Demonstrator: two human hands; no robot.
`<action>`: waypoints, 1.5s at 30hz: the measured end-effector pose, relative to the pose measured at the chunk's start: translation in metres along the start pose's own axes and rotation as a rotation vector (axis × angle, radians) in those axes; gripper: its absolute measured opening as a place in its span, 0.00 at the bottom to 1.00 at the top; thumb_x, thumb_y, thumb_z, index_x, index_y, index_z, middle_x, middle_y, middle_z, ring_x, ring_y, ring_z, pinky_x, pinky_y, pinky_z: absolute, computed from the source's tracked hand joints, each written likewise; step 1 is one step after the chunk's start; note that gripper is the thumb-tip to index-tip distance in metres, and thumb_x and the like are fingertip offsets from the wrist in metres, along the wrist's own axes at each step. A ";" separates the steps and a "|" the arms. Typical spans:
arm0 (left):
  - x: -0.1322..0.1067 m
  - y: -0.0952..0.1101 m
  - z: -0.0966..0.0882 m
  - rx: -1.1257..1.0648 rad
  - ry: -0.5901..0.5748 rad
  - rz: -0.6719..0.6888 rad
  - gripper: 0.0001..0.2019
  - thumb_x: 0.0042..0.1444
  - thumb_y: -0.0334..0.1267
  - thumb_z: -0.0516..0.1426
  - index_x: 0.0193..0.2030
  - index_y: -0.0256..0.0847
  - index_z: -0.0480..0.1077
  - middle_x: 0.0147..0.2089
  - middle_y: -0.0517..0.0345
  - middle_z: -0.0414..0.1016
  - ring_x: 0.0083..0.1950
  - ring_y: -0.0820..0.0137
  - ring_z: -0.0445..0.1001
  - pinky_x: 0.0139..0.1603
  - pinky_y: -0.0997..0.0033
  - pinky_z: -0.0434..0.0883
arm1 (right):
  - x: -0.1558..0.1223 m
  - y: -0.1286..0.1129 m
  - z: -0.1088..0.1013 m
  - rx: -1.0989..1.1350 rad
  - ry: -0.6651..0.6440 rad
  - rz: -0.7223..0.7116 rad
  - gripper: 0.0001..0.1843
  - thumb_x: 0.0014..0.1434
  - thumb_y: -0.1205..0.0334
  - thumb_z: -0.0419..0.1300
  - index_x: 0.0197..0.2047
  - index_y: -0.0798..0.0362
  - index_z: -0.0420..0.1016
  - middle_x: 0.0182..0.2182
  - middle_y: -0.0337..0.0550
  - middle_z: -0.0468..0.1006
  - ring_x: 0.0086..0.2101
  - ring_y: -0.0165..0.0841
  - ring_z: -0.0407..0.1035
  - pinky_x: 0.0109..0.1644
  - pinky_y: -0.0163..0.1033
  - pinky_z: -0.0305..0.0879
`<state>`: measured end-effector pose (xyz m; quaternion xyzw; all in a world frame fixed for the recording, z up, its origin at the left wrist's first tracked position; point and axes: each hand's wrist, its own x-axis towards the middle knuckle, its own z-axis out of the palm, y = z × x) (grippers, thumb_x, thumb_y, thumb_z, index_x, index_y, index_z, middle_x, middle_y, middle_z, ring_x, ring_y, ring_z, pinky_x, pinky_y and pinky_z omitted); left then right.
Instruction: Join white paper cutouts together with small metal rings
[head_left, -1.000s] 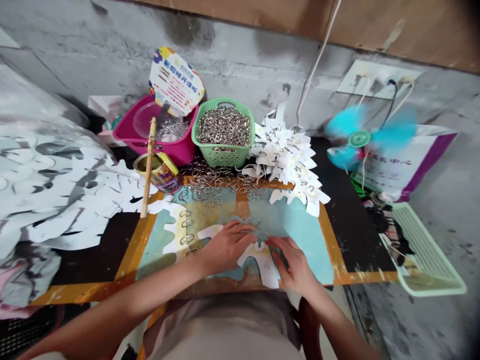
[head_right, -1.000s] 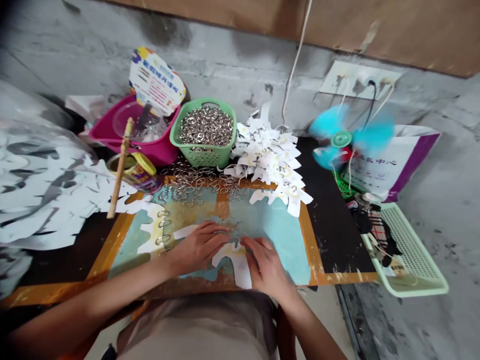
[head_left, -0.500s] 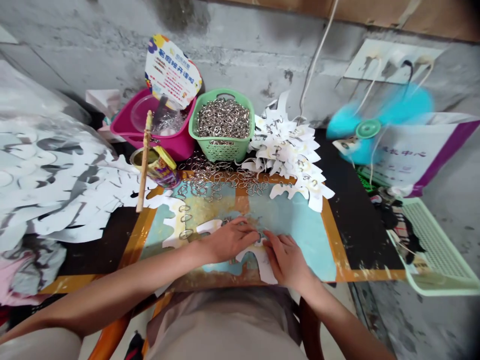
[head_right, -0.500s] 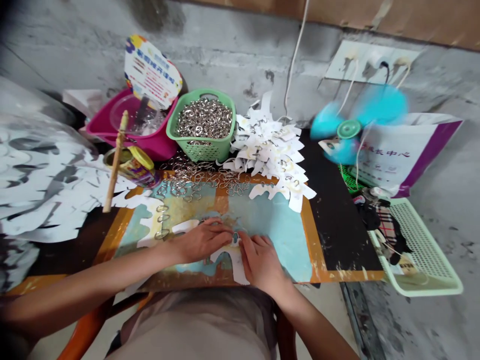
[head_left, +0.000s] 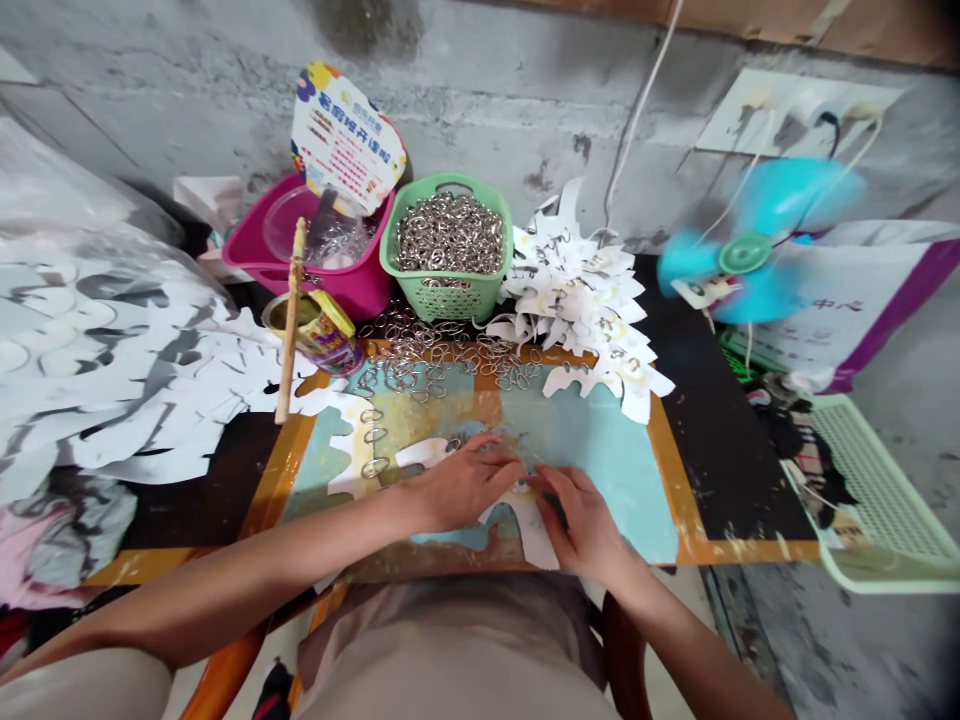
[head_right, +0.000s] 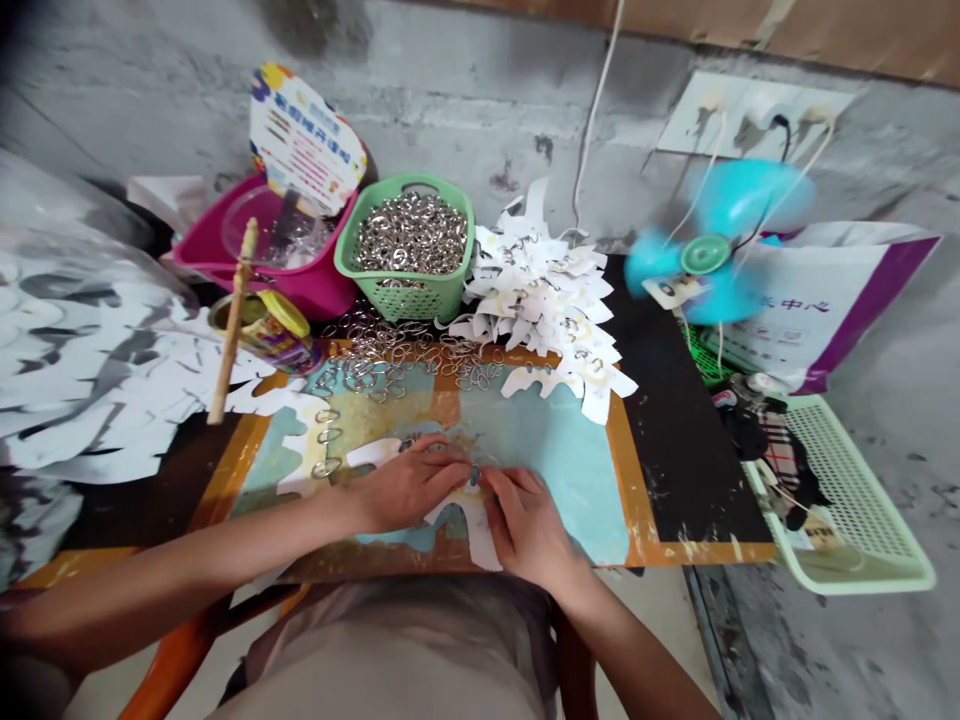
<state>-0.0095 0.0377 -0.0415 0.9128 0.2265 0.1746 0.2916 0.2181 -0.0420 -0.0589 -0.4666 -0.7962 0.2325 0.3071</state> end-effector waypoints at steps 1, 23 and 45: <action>0.000 0.002 0.000 0.009 0.026 -0.007 0.14 0.57 0.25 0.50 0.46 0.43 0.68 0.45 0.50 0.79 0.49 0.61 0.76 0.63 0.51 0.61 | 0.001 -0.001 0.001 -0.034 -0.009 -0.007 0.26 0.66 0.70 0.52 0.66 0.50 0.55 0.49 0.52 0.79 0.47 0.45 0.72 0.50 0.52 0.71; 0.016 0.045 0.034 0.565 0.242 -0.297 0.10 0.62 0.26 0.52 0.36 0.36 0.75 0.59 0.38 0.67 0.62 0.50 0.63 0.58 0.43 0.65 | 0.003 -0.009 0.009 -0.322 -0.035 -0.043 0.25 0.66 0.69 0.50 0.65 0.61 0.58 0.46 0.56 0.79 0.43 0.45 0.71 0.47 0.50 0.66; -0.024 0.039 0.043 0.277 0.395 -0.229 0.20 0.60 0.25 0.49 0.59 0.39 0.58 0.48 0.50 0.81 0.54 0.58 0.75 0.61 0.47 0.57 | 0.001 -0.020 0.006 -0.464 -0.237 -0.057 0.25 0.64 0.69 0.55 0.64 0.57 0.65 0.46 0.52 0.75 0.44 0.46 0.64 0.48 0.50 0.58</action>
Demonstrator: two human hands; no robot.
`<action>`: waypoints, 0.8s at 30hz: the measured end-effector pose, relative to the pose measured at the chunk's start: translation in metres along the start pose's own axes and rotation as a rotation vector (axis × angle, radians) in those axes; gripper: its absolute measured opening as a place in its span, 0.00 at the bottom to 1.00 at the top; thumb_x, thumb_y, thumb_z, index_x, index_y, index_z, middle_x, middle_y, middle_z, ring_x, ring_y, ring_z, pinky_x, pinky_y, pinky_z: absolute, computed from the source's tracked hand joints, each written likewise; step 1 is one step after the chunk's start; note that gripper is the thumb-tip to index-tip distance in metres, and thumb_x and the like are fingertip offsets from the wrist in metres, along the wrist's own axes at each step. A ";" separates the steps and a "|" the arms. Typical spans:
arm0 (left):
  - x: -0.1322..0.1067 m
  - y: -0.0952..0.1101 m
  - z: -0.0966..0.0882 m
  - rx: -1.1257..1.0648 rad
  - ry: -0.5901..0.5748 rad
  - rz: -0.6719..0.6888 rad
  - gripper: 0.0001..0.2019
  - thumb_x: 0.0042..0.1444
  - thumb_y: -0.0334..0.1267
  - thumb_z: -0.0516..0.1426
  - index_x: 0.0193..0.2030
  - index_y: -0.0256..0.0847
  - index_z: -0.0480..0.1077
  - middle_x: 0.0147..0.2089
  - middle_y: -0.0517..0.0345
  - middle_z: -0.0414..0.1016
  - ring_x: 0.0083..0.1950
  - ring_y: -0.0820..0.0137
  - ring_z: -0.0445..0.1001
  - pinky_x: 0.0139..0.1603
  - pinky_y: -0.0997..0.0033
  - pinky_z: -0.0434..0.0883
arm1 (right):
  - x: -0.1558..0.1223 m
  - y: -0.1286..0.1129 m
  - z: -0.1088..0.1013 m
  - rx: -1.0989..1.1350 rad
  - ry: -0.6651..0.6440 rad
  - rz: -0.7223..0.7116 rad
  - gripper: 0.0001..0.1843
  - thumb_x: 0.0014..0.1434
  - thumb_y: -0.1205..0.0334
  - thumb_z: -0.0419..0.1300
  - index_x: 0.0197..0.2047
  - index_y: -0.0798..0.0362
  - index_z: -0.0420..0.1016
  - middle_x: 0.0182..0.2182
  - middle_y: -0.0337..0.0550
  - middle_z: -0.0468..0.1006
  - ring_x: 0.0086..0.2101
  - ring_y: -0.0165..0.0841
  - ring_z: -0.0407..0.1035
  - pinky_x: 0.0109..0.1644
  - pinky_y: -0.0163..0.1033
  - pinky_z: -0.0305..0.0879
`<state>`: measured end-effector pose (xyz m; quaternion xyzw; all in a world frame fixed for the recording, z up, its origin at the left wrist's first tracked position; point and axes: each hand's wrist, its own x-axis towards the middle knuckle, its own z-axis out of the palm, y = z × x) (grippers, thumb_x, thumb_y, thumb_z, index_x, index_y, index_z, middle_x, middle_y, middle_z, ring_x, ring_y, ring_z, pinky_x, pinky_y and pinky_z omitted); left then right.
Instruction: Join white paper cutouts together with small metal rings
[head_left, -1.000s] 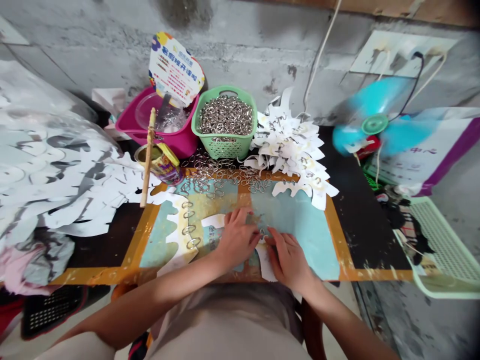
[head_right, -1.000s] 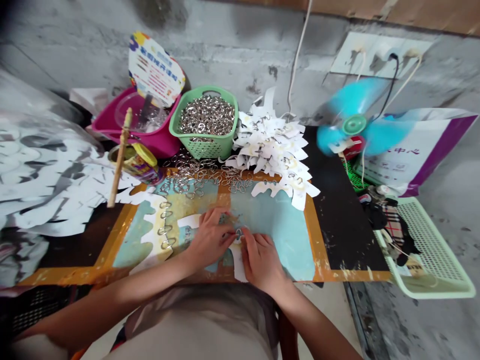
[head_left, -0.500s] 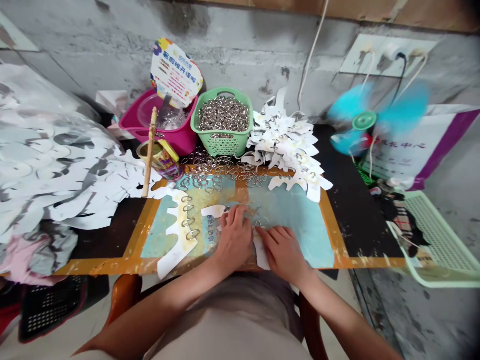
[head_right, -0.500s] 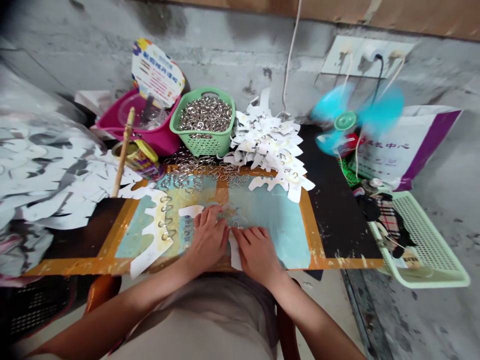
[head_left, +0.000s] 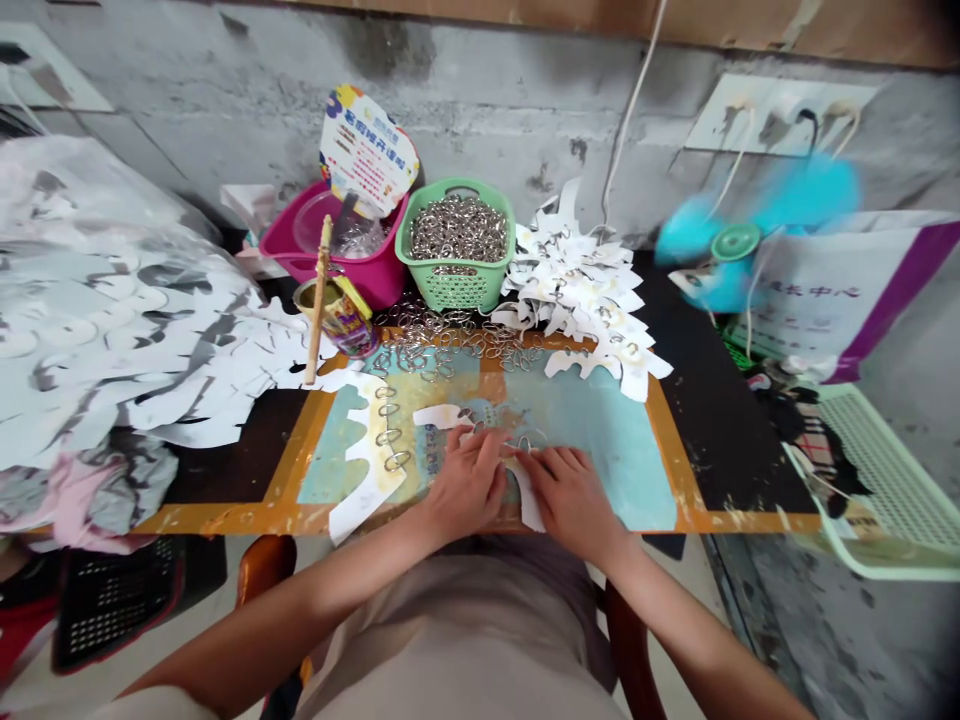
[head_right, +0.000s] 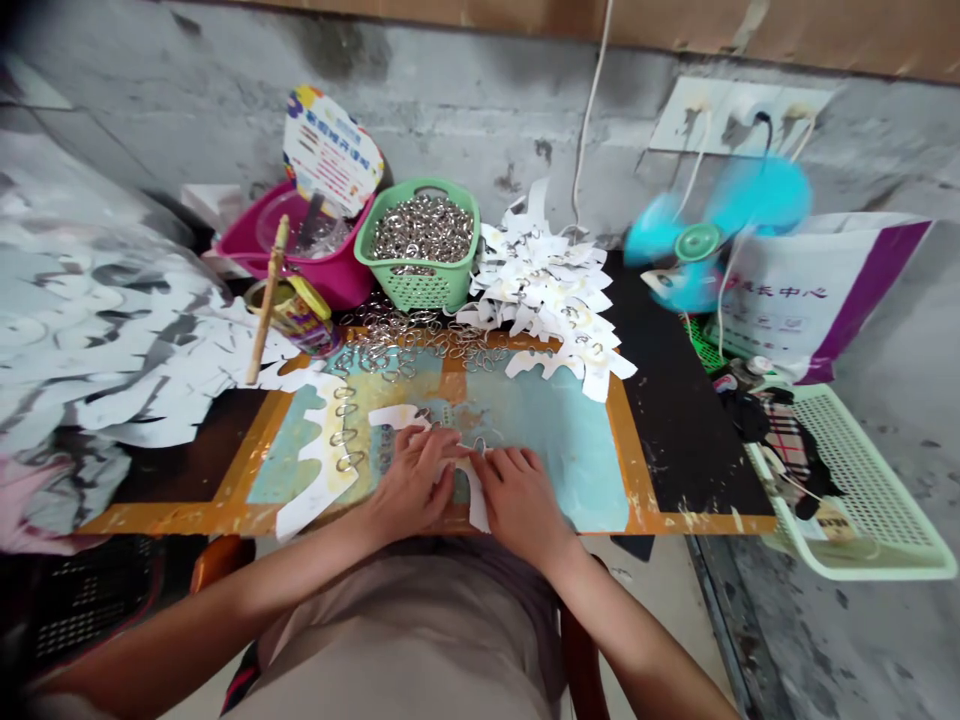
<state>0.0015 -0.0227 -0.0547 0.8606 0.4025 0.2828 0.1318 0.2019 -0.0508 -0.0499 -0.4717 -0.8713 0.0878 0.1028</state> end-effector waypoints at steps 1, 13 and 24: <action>0.000 -0.002 0.001 -0.009 -0.002 0.003 0.21 0.60 0.25 0.48 0.60 0.38 0.57 0.48 0.49 0.81 0.52 0.59 0.76 0.61 0.46 0.58 | 0.000 0.000 0.001 0.009 0.006 -0.001 0.25 0.64 0.69 0.55 0.64 0.57 0.65 0.45 0.52 0.75 0.44 0.46 0.64 0.48 0.50 0.58; 0.027 -0.013 -0.007 0.247 -0.208 0.317 0.06 0.66 0.32 0.53 0.45 0.35 0.71 0.45 0.46 0.80 0.56 0.61 0.75 0.75 0.41 0.44 | 0.015 0.025 0.002 0.338 0.134 0.038 0.08 0.65 0.68 0.55 0.48 0.53 0.70 0.37 0.47 0.78 0.41 0.42 0.69 0.45 0.45 0.65; 0.041 -0.025 -0.004 0.374 -0.225 0.602 0.11 0.66 0.26 0.52 0.35 0.38 0.72 0.31 0.57 0.77 0.46 0.65 0.77 0.72 0.44 0.55 | 0.018 0.033 0.003 0.370 0.181 -0.034 0.03 0.64 0.68 0.58 0.39 0.52 0.74 0.33 0.44 0.79 0.37 0.39 0.67 0.42 0.41 0.63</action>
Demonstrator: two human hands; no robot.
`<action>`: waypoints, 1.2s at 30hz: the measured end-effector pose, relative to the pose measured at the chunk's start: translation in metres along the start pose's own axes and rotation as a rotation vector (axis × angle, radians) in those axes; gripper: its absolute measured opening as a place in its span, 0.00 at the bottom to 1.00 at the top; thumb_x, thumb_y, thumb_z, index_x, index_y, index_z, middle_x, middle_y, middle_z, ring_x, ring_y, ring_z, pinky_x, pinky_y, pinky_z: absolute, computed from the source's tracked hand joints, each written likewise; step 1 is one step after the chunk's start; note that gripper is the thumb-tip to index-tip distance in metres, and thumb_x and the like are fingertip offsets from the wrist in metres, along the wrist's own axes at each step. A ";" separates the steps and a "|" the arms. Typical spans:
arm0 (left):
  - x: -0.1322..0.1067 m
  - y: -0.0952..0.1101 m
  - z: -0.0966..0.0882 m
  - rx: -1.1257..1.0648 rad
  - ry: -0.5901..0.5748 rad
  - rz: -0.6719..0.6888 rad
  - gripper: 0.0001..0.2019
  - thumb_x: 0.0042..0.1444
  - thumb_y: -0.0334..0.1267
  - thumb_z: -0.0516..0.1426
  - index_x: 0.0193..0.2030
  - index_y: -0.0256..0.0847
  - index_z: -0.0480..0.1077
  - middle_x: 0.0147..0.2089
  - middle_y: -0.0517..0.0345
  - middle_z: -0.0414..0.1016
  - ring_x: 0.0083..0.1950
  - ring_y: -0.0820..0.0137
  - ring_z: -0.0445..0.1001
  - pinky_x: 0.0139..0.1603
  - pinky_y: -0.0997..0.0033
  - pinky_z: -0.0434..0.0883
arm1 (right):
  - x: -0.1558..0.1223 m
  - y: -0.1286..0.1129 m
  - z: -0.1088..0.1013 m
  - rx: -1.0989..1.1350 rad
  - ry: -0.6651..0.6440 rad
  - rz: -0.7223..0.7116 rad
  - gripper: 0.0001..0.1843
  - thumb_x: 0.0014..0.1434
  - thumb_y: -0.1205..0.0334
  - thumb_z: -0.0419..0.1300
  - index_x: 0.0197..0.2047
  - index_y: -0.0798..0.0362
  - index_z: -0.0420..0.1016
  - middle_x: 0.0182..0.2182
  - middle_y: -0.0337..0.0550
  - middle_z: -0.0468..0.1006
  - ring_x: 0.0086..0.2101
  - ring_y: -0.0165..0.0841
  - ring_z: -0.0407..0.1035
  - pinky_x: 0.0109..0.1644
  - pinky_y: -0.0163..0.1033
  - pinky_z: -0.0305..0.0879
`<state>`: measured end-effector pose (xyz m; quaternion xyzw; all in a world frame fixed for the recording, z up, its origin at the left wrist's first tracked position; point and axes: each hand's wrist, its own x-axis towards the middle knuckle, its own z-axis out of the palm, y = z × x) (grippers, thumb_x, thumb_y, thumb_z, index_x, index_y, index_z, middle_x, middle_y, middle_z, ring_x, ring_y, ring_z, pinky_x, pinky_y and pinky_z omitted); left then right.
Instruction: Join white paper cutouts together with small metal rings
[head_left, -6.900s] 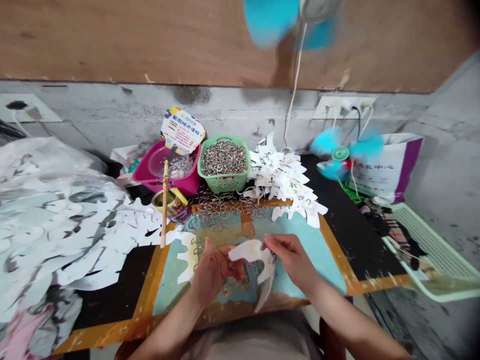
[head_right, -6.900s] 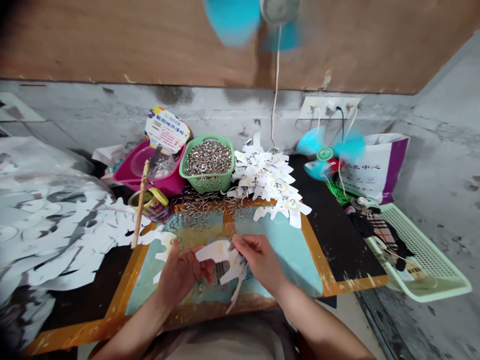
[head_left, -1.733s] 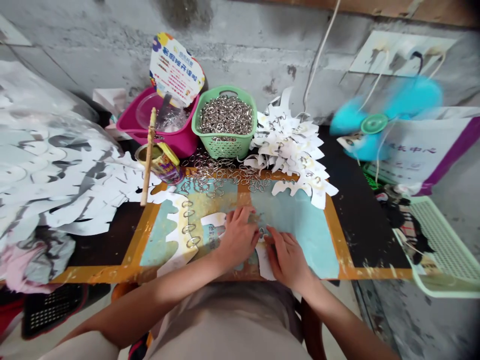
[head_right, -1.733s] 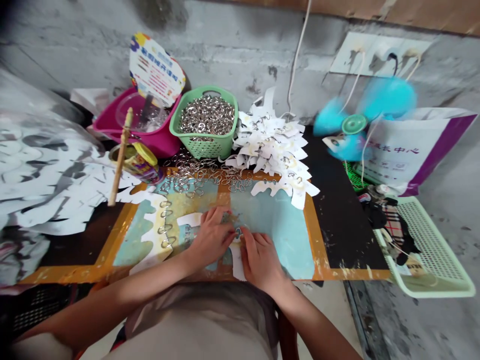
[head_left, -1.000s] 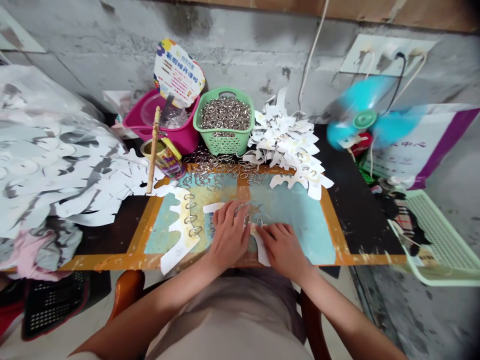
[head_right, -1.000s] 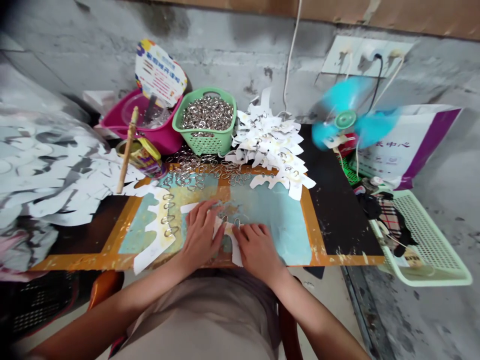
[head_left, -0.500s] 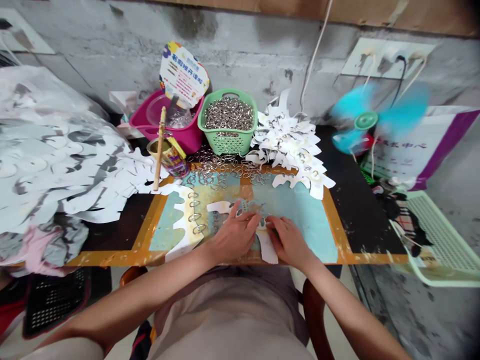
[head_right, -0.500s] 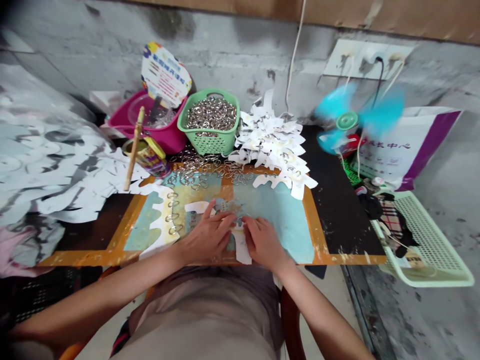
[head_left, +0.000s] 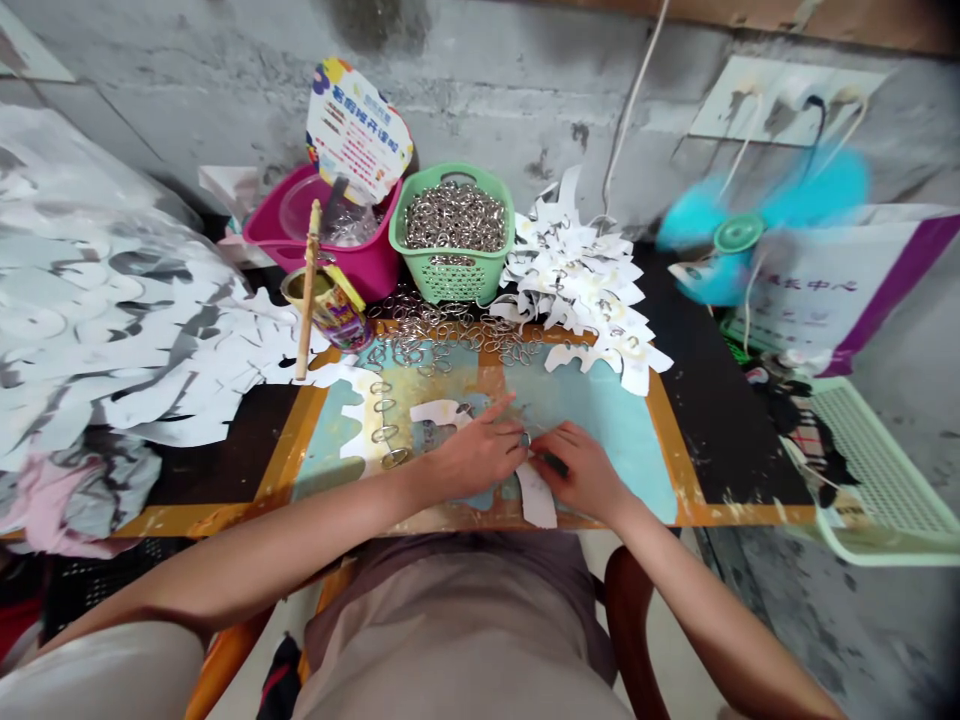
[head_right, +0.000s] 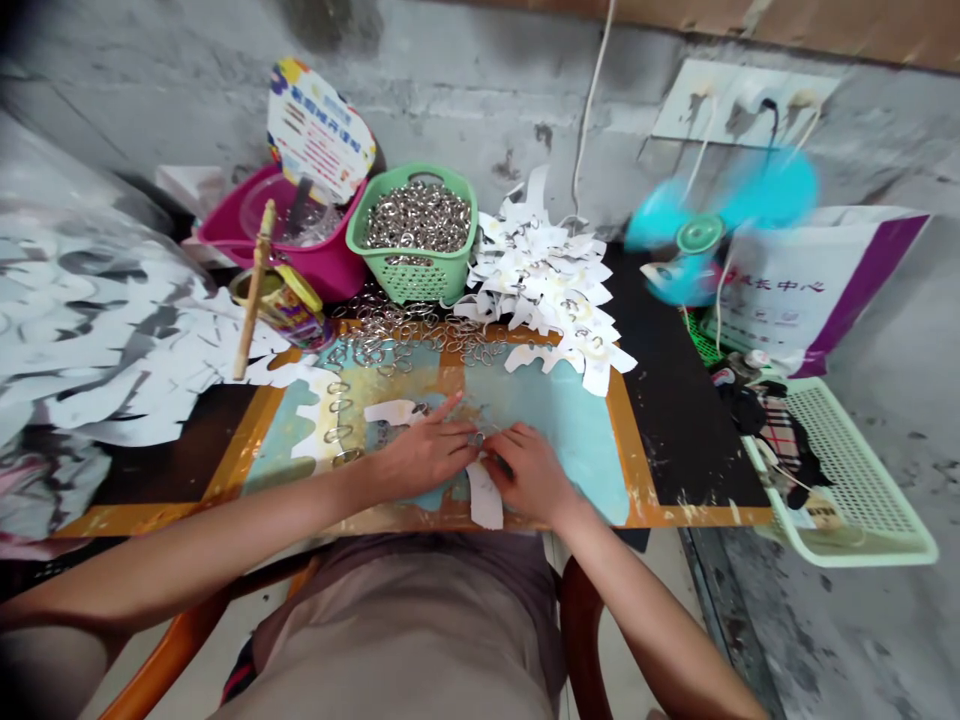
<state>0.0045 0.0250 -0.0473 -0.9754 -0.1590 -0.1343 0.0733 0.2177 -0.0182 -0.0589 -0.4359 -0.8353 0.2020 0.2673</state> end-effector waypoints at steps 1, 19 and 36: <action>0.000 0.001 0.000 0.021 -0.007 0.010 0.10 0.65 0.25 0.52 0.36 0.37 0.72 0.32 0.56 0.77 0.46 0.65 0.76 0.72 0.45 0.56 | 0.000 0.000 0.000 -0.004 0.001 -0.003 0.03 0.64 0.68 0.59 0.39 0.53 0.74 0.33 0.44 0.79 0.37 0.39 0.67 0.42 0.41 0.63; -0.004 -0.002 0.005 -0.042 0.108 -0.024 0.11 0.64 0.23 0.50 0.35 0.36 0.71 0.33 0.53 0.77 0.47 0.66 0.77 0.71 0.50 0.61 | 0.001 0.005 0.002 -0.253 -0.043 -0.082 0.09 0.68 0.69 0.53 0.41 0.53 0.75 0.31 0.43 0.77 0.36 0.37 0.65 0.43 0.44 0.52; -0.009 -0.004 0.009 -0.056 0.131 -0.020 0.12 0.66 0.24 0.50 0.36 0.37 0.72 0.31 0.57 0.76 0.46 0.68 0.78 0.70 0.54 0.63 | 0.002 0.000 -0.002 -0.189 -0.077 -0.033 0.05 0.65 0.67 0.56 0.40 0.51 0.73 0.32 0.42 0.78 0.37 0.38 0.67 0.49 0.47 0.55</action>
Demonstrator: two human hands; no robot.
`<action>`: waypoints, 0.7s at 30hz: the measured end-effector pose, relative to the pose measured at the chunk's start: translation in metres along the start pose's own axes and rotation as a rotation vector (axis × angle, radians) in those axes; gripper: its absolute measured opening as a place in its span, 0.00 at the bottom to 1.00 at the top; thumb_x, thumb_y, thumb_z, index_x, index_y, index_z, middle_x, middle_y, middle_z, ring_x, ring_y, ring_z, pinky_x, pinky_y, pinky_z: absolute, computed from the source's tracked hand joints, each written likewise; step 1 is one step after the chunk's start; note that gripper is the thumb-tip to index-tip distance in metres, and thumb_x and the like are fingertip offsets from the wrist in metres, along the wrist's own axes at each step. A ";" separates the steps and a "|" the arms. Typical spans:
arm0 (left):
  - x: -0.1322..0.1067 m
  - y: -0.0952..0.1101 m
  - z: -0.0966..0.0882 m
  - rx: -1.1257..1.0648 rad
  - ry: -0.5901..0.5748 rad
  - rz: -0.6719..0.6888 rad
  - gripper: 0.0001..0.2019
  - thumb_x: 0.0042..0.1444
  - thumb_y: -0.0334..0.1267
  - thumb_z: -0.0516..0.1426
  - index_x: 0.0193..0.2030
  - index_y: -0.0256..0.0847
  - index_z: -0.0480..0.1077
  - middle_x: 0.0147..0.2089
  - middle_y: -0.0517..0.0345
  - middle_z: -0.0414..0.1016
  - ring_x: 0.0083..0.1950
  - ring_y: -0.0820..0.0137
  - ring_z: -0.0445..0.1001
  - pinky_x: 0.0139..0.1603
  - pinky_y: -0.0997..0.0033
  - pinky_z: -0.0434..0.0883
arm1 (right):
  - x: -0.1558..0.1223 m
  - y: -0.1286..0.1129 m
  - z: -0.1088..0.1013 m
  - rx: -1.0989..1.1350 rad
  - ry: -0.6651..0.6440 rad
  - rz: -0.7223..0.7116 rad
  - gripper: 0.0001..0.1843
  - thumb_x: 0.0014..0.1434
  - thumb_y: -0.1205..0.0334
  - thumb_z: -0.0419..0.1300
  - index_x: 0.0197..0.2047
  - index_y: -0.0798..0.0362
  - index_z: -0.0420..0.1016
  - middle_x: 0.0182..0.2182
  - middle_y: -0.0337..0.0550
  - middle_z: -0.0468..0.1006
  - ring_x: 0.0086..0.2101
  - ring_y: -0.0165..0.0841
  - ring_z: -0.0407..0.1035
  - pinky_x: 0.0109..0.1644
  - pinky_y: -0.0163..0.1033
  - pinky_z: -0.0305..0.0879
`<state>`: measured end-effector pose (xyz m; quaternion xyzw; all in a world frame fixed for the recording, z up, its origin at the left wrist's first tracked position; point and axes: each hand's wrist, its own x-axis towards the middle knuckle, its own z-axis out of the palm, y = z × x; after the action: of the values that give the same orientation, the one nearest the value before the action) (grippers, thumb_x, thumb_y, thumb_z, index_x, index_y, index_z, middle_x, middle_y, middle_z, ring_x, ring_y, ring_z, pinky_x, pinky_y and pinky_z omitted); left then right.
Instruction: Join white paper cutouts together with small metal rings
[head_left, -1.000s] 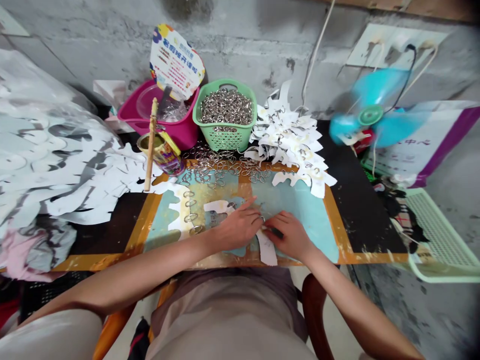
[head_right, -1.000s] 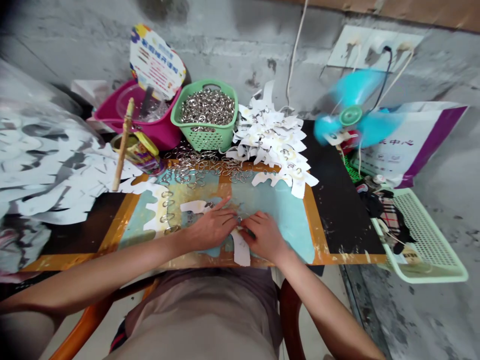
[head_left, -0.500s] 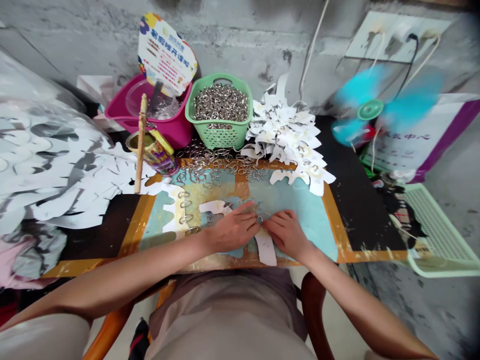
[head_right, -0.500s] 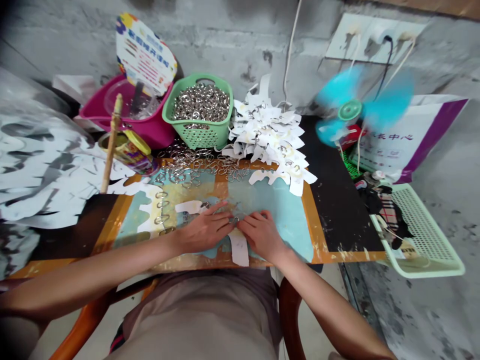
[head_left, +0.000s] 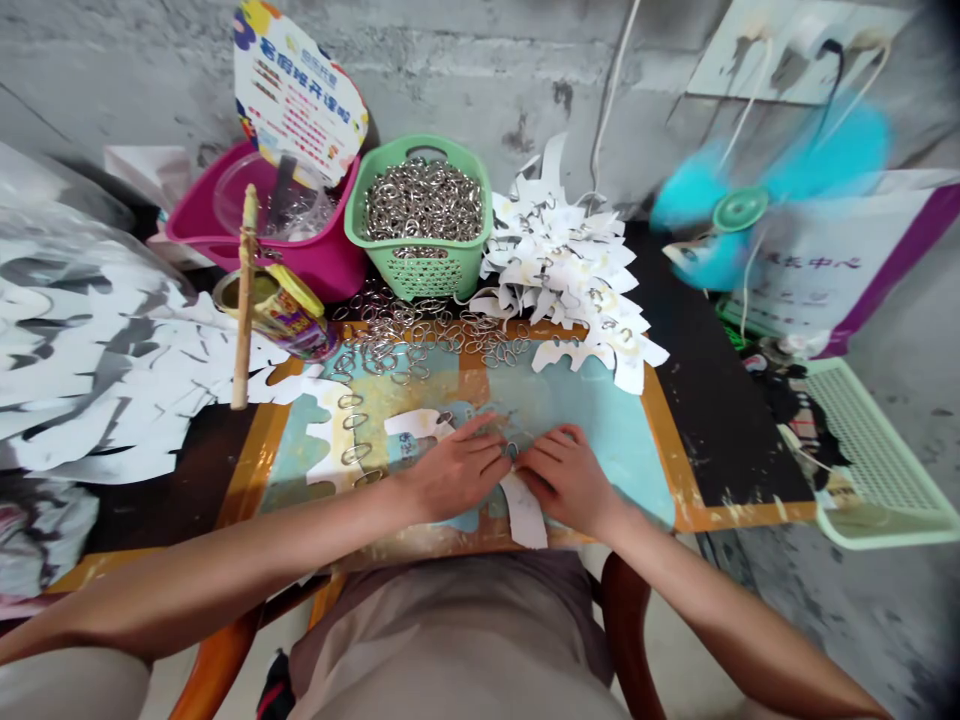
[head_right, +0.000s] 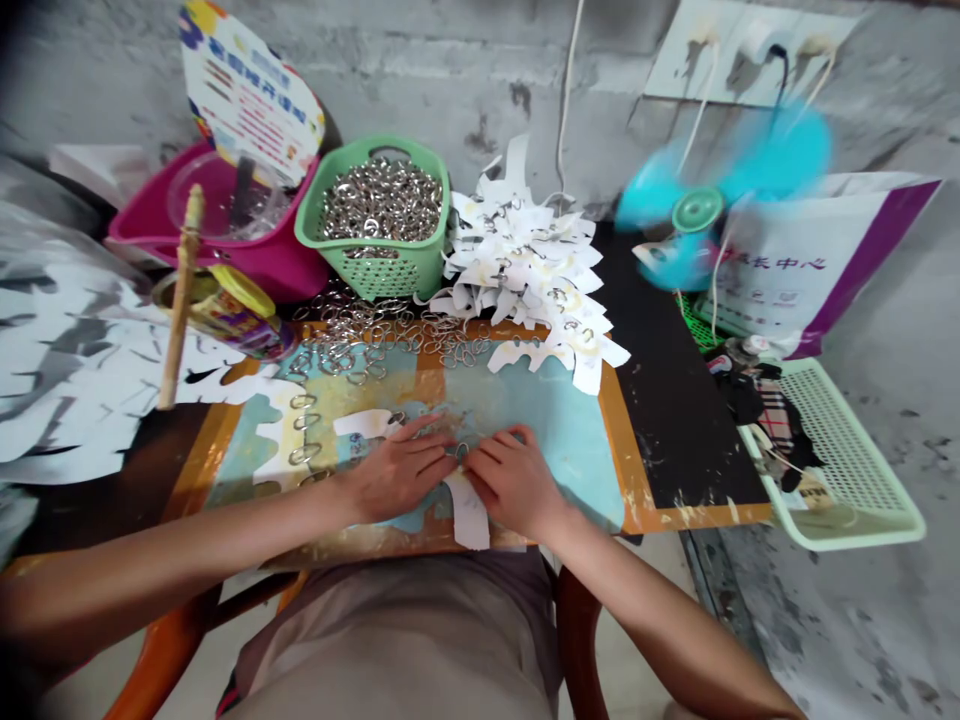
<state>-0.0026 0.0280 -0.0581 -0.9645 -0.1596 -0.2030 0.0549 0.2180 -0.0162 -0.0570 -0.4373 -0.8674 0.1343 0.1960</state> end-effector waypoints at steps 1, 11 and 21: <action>0.000 0.000 -0.001 0.008 -0.006 0.005 0.11 0.66 0.24 0.50 0.36 0.38 0.72 0.31 0.58 0.76 0.46 0.68 0.78 0.70 0.54 0.63 | 0.000 0.000 0.001 -0.047 -0.004 -0.030 0.06 0.65 0.68 0.56 0.39 0.51 0.73 0.31 0.42 0.77 0.37 0.38 0.67 0.49 0.48 0.54; -0.007 0.010 0.000 0.164 -0.005 0.127 0.08 0.63 0.28 0.53 0.39 0.38 0.73 0.39 0.50 0.81 0.51 0.64 0.78 0.70 0.56 0.63 | -0.004 0.000 -0.001 -0.208 -0.065 -0.165 0.10 0.67 0.72 0.53 0.43 0.52 0.74 0.32 0.42 0.78 0.39 0.38 0.67 0.61 0.59 0.47; -0.026 0.023 -0.009 0.005 -0.151 -0.007 0.18 0.63 0.40 0.52 0.53 0.31 0.73 0.57 0.36 0.75 0.65 0.54 0.68 0.70 0.46 0.57 | -0.020 -0.016 -0.015 -0.004 -0.102 -0.052 0.17 0.66 0.61 0.57 0.58 0.50 0.71 0.49 0.48 0.81 0.52 0.46 0.69 0.68 0.71 0.30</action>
<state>-0.0209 -0.0029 -0.0614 -0.9765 -0.1669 -0.1293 0.0443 0.2245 -0.0403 -0.0417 -0.4074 -0.8876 0.1495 0.1542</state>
